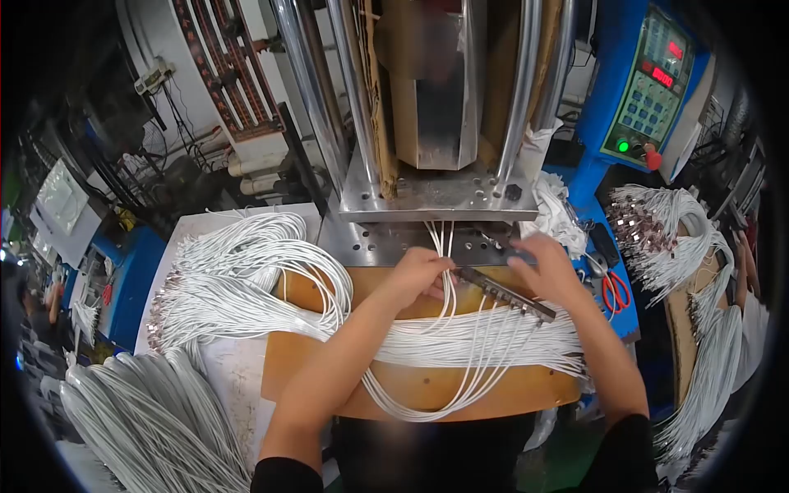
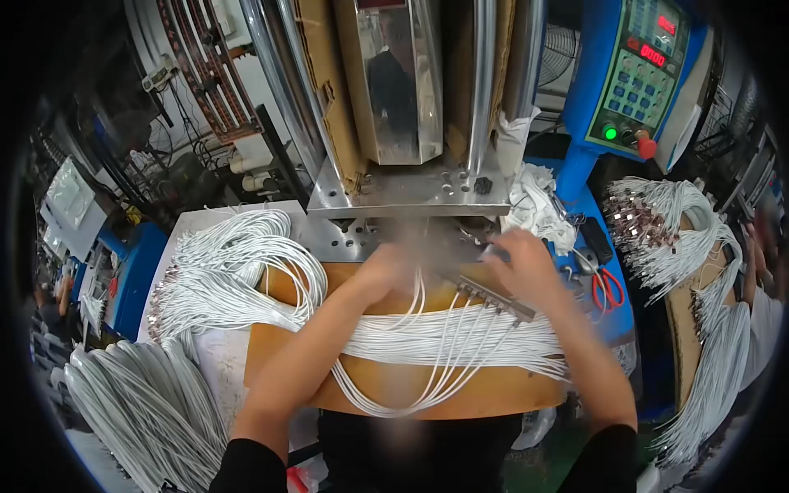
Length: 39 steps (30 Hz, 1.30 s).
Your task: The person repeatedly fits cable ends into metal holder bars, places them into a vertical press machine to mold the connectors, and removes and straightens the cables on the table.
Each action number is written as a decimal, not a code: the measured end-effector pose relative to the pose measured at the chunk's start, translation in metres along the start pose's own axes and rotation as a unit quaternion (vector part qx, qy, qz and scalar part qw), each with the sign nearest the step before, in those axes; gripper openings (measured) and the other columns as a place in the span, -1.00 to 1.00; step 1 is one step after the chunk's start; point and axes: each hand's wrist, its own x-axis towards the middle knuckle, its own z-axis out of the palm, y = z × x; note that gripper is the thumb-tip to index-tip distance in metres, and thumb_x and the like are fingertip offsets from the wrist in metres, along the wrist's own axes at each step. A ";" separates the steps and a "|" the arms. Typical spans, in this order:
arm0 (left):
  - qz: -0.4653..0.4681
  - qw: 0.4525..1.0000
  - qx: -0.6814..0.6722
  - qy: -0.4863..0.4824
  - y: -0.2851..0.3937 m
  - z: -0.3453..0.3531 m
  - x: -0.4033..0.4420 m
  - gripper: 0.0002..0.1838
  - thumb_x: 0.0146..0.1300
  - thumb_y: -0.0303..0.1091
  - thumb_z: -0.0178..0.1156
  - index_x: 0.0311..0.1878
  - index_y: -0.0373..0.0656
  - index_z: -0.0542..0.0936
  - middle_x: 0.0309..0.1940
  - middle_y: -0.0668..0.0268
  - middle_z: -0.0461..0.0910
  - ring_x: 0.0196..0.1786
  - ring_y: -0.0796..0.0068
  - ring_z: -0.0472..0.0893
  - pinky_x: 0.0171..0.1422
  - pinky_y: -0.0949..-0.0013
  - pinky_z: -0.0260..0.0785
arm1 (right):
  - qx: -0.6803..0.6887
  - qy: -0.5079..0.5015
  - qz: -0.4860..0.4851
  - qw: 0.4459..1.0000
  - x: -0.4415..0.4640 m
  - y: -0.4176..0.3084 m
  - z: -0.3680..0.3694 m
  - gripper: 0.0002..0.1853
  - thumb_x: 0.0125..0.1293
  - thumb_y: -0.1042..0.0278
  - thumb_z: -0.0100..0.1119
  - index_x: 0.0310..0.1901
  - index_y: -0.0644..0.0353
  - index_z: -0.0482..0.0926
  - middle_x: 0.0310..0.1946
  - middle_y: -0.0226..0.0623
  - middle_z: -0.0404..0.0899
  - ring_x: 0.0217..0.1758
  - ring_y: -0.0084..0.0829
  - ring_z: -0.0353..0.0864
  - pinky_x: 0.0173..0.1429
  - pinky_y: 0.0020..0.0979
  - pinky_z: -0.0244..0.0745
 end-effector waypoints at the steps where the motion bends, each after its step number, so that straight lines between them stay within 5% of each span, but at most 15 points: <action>1: 0.007 0.999 0.039 0.008 0.003 0.000 0.001 -0.78 0.37 -0.38 0.14 -0.11 -0.39 0.57 -0.35 0.13 0.68 -0.36 0.34 0.71 -0.39 0.33 0.59 | 0.009 -0.034 0.041 0.999 0.020 -0.005 0.001 -0.69 0.28 0.26 0.23 -0.04 0.27 0.64 -0.19 0.04 0.62 -0.09 0.01 0.58 0.01 -0.15 0.46; 2: 0.010 0.997 0.077 0.016 0.003 0.001 0.003 -0.78 0.38 -0.37 0.14 -0.12 -0.38 0.57 -0.37 0.14 0.68 -0.37 0.35 0.72 -0.42 0.34 0.58 | 0.019 -0.070 0.085 0.994 0.039 -0.010 0.005 -0.66 0.29 0.26 0.20 0.02 0.27 0.61 -0.13 0.07 0.62 -0.01 0.04 0.57 0.10 -0.15 0.45; 4: -0.006 0.994 0.104 0.021 -0.013 -0.003 0.010 -0.78 0.39 -0.37 0.14 -0.13 -0.38 0.57 -0.40 0.14 0.68 -0.39 0.36 0.72 -0.45 0.36 0.57 | -0.055 0.044 -0.064 0.995 0.070 0.039 0.053 -0.65 0.33 0.23 0.15 0.05 0.26 0.59 -0.03 0.07 0.61 0.11 0.03 0.55 0.27 -0.17 0.41; 6: 0.106 0.958 0.268 -0.017 -0.030 -0.011 0.021 -0.80 0.40 -0.36 0.14 -0.13 -0.35 0.57 -0.42 0.15 0.69 -0.40 0.38 0.72 -0.44 0.37 0.56 | -0.053 -0.124 0.126 0.983 0.108 0.059 0.073 -0.61 0.37 0.20 0.11 0.13 0.24 0.55 0.10 0.01 0.59 0.21 -0.05 0.52 0.40 -0.18 0.33; 8: 0.162 0.923 0.348 -0.035 -0.032 -0.013 0.022 -0.80 0.40 -0.36 0.14 -0.13 -0.33 0.57 -0.42 0.16 0.69 -0.40 0.38 0.72 -0.43 0.37 0.56 | -0.026 -0.093 0.136 0.986 0.115 0.052 0.074 -0.60 0.38 0.19 0.09 0.15 0.21 0.54 0.14 -0.03 0.57 0.22 -0.10 0.51 0.41 -0.19 0.32; 14: 0.022 0.997 -0.070 0.039 -0.006 0.001 0.008 -0.81 0.43 -0.34 0.11 -0.13 -0.28 0.58 -0.42 0.21 0.68 -0.42 0.42 0.70 -0.41 0.42 0.53 | -0.228 0.008 0.061 0.972 0.133 0.106 0.131 -0.54 0.40 0.18 0.06 0.30 0.07 0.42 0.22 -0.17 0.47 0.26 -0.16 0.46 0.37 -0.21 0.37; 18: 0.025 0.989 -0.144 -0.003 0.014 -0.004 -0.001 -0.80 0.45 -0.31 0.11 -0.12 -0.26 0.59 -0.43 0.24 0.67 -0.42 0.43 0.69 -0.41 0.44 0.51 | 0.098 0.061 0.165 0.980 0.122 0.069 0.100 -0.57 0.40 0.15 0.11 0.20 0.19 0.52 0.22 -0.08 0.50 0.30 -0.20 0.43 0.42 -0.24 0.30; 24: -0.030 0.976 -0.100 -0.189 0.021 0.003 -0.068 -0.76 0.42 -0.24 0.18 -0.20 -0.25 0.59 -0.40 0.22 0.67 -0.46 0.42 0.67 -0.38 0.39 0.52 | 0.190 0.015 0.102 0.976 0.076 -0.007 0.034 -0.66 0.28 0.09 0.31 -0.16 0.24 0.69 -0.36 -0.25 0.71 -0.32 -0.43 0.65 -0.20 -0.39 0.51; 27: -0.051 0.974 -0.035 -0.220 -0.010 0.016 -0.081 -0.76 0.45 -0.22 0.17 -0.21 -0.22 0.60 -0.41 0.28 0.66 -0.44 0.50 0.64 -0.35 0.41 0.48 | 0.101 -0.069 0.181 0.976 0.056 -0.018 0.035 -0.65 0.24 0.05 0.35 -0.28 0.24 0.70 -0.46 -0.24 0.68 -0.32 -0.37 0.67 -0.20 -0.38 0.51; 29: 0.080 0.965 0.109 -0.223 0.007 0.010 -0.121 -0.74 0.45 -0.20 0.15 -0.29 -0.19 0.56 -0.52 0.40 0.58 -0.48 0.62 0.54 -0.37 0.48 0.40 | 0.058 -0.108 0.224 0.967 0.048 -0.019 0.028 -0.64 0.21 0.03 0.37 -0.34 0.24 0.71 -0.51 -0.23 0.67 -0.32 -0.34 0.68 -0.21 -0.37 0.51; 30: 0.236 0.909 0.285 -0.192 0.024 -0.008 -0.143 -0.71 0.44 -0.17 0.17 -0.33 -0.19 0.55 -0.56 0.44 0.52 -0.45 0.60 0.52 -0.33 0.46 0.39 | 0.040 -0.102 0.217 0.970 0.045 -0.020 0.022 -0.64 0.21 0.03 0.36 -0.38 0.24 0.70 -0.55 -0.22 0.64 -0.33 -0.30 0.68 -0.21 -0.34 0.51; 31: 0.169 0.954 0.197 -0.148 0.024 -0.040 -0.167 -0.70 0.45 -0.16 0.15 -0.34 -0.19 0.58 -0.50 0.40 0.59 -0.38 0.52 0.60 -0.28 0.46 0.43 | 0.025 -0.094 0.211 0.973 0.040 -0.021 0.017 -0.63 0.20 0.04 0.36 -0.43 0.25 0.70 -0.59 -0.20 0.62 -0.34 -0.25 0.67 -0.22 -0.32 0.51; 34: 0.221 0.896 0.072 0.378 0.055 -0.128 -0.188 -0.65 0.48 -0.20 -0.01 -0.36 -0.20 0.61 -0.56 0.27 0.64 -0.52 0.51 0.65 -0.52 0.47 0.47 | -0.044 -0.088 0.155 0.983 0.026 -0.015 0.013 -0.64 0.19 0.05 0.35 -0.46 0.25 0.69 -0.61 -0.17 0.60 -0.36 -0.17 0.66 -0.24 -0.26 0.50; 37: 0.116 0.922 0.101 0.354 0.051 -0.147 -0.206 -0.64 0.47 -0.17 0.01 -0.34 -0.22 0.61 -0.54 0.25 0.65 -0.53 0.52 0.63 -0.54 0.51 0.46 | -0.167 -0.083 0.060 0.981 0.016 -0.002 0.014 -0.66 0.17 0.06 0.34 -0.43 0.24 0.69 -0.55 -0.12 0.62 -0.37 -0.10 0.64 -0.26 -0.19 0.49; 39: 0.212 0.944 0.156 0.201 0.030 -0.098 -0.183 -0.69 0.44 -0.21 0.11 -0.30 -0.27 0.63 -0.52 0.25 0.64 -0.48 0.50 0.65 -0.47 0.48 0.48 | -0.126 -0.024 0.015 0.992 0.007 0.003 0.019 -0.69 0.18 0.10 0.32 -0.40 0.24 0.68 -0.51 -0.11 0.62 -0.38 -0.06 0.62 -0.24 -0.16 0.48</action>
